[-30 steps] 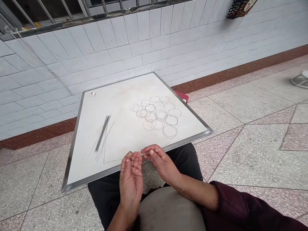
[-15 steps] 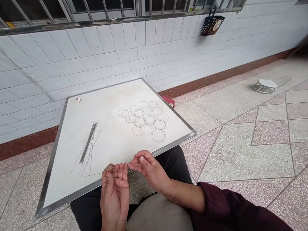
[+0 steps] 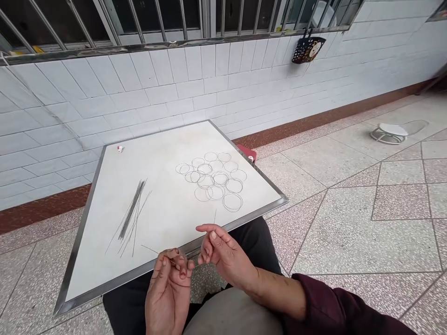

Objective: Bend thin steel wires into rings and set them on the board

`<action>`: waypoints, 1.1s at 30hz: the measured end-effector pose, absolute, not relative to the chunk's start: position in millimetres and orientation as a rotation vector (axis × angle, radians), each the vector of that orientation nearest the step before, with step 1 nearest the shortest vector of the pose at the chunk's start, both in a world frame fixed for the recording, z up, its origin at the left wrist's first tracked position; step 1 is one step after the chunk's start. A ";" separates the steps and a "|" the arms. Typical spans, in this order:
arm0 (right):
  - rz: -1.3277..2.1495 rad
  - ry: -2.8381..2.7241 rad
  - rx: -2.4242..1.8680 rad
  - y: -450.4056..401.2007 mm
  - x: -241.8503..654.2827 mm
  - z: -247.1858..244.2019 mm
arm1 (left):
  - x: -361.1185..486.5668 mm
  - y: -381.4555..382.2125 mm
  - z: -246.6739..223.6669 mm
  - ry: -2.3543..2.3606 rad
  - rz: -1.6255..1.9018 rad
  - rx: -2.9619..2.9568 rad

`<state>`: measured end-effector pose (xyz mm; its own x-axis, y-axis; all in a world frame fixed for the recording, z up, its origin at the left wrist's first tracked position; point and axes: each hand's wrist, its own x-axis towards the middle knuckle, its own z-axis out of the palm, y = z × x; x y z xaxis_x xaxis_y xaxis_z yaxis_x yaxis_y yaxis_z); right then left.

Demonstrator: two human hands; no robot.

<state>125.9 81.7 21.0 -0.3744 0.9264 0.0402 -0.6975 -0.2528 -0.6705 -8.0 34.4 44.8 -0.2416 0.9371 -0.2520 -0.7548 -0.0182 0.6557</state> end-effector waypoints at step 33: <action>1.081 -2.399 -0.511 66.8 172.7 62.2 | -30.4 -4.9 85.1 0.902 0.879 0.549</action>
<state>172.7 66.8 62.2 -0.8267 0.5028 0.2524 0.1440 0.6229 -0.7689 -30.4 -4.9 85.1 0.3242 0.8384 -0.4383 -0.4159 0.5424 0.7300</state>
